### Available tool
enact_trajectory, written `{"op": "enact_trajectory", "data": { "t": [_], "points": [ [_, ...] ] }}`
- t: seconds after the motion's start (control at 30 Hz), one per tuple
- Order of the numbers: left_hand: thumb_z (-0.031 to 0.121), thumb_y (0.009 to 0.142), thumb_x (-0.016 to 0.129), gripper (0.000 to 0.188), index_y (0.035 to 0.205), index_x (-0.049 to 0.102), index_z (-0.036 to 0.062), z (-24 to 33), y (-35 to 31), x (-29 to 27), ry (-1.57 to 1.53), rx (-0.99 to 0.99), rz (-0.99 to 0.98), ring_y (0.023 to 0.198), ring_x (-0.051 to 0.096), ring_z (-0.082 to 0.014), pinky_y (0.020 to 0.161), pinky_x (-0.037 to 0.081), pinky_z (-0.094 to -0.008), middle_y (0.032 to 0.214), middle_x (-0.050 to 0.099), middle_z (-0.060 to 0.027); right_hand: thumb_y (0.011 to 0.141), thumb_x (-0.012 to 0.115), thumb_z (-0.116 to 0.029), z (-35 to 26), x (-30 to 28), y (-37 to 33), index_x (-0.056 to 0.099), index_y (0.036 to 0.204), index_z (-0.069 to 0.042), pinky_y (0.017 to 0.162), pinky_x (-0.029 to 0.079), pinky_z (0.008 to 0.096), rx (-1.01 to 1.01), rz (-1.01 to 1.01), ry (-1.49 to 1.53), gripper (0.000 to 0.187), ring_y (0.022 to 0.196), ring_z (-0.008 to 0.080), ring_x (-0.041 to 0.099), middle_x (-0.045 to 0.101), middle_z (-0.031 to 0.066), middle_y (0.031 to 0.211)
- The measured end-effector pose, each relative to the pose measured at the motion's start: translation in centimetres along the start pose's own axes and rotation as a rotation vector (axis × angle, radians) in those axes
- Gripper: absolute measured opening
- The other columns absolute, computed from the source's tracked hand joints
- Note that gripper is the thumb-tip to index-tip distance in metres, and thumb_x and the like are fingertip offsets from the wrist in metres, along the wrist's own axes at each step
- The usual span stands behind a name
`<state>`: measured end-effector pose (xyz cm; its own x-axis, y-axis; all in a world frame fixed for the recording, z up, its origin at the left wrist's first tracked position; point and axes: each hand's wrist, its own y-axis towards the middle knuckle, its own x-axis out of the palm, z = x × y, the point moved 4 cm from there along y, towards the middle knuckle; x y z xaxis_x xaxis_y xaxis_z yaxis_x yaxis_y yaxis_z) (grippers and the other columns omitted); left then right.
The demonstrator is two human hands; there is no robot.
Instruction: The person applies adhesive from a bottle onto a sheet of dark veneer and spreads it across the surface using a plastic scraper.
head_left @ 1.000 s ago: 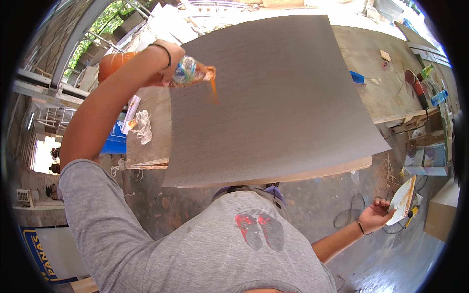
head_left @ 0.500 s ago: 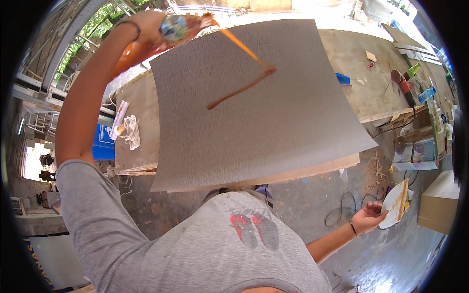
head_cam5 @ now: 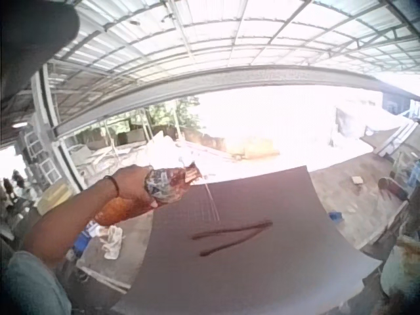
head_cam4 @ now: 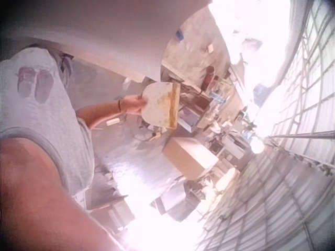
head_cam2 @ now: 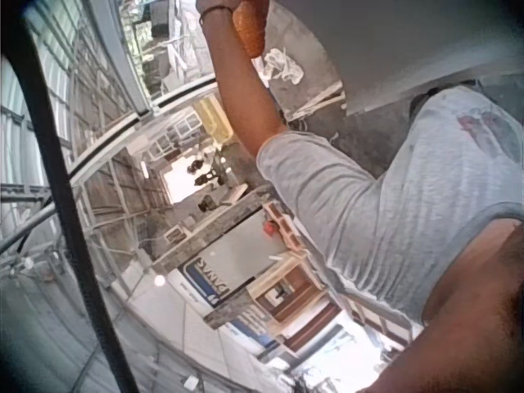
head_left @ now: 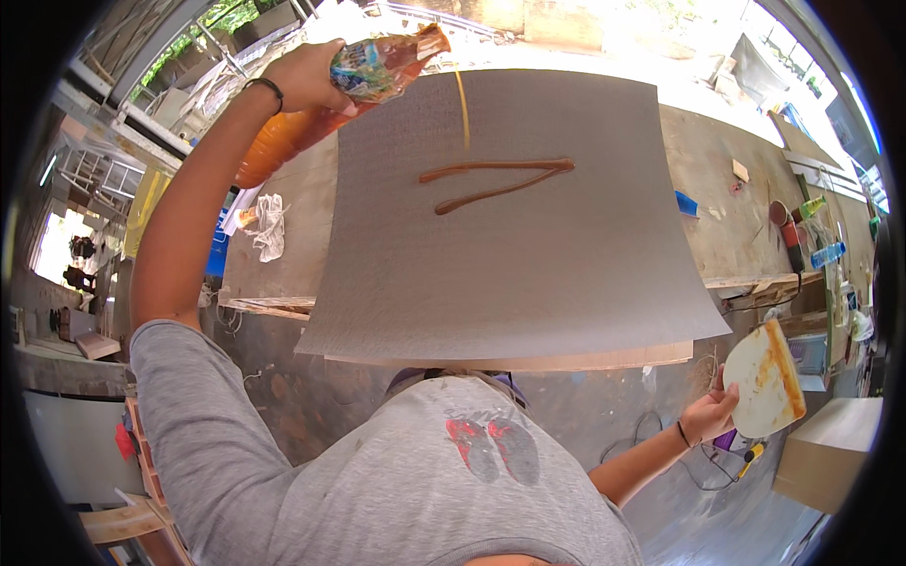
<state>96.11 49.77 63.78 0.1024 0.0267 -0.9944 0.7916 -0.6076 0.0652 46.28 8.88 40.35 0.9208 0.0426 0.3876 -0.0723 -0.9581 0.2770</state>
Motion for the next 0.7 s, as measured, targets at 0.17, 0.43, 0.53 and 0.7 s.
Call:
{"op": "enact_trajectory", "data": {
  "t": [0.17,0.43,0.53,0.7],
  "points": [
    [0.037,0.051,0.079,0.070,0.105,0.052,0.0009,-3.3,-4.0,1.7,-0.120,-0.082,0.033,0.090,0.061,-0.0327,0.080,0.047,-0.0364,0.097,0.063,-0.0193,0.080,0.052,0.000,0.5,5.3,-1.8,0.051,0.108,0.007,0.074,0.056,0.0376,0.025,-0.278,0.084,0.030,0.088,0.0273,0.059,0.055,0.0164,0.109],
    [0.035,0.052,0.084,0.076,0.110,0.047,0.0013,-7.9,-12.4,4.7,-0.566,-0.039,0.268,0.092,0.061,-0.0289,0.082,0.046,-0.0341,0.097,0.063,-0.0162,0.087,0.056,-0.006,-3.7,24.2,-15.4,0.056,0.109,0.004,0.076,0.048,0.0265,-0.093,-0.892,-0.125,0.024,0.092,0.0145,0.056,0.059,0.0083,0.108],
    [0.035,0.052,0.084,0.078,0.110,0.046,0.0007,-9.8,-14.2,7.1,-0.664,-0.026,0.264,0.094,0.061,-0.0299,0.082,0.046,-0.0346,0.098,0.062,-0.0166,0.084,0.051,0.000,-10.0,33.5,-23.9,0.054,0.115,0.000,0.084,0.045,0.0305,-0.519,-1.155,-0.200,0.031,0.098,0.0222,0.057,0.058,0.0127,0.112],
    [0.035,0.053,0.083,0.079,0.113,0.047,0.0010,-14.1,-16.0,9.4,-0.725,-0.044,0.196,0.097,0.057,-0.0209,0.083,0.044,-0.0329,0.103,0.060,-0.0120,0.078,0.052,0.001,-11.1,41.8,-34.9,0.055,0.118,-0.011,0.083,0.046,0.0351,-0.730,-1.277,-0.336,0.042,0.100,0.0292,0.054,0.058,0.0080,0.112]
  ]
}}
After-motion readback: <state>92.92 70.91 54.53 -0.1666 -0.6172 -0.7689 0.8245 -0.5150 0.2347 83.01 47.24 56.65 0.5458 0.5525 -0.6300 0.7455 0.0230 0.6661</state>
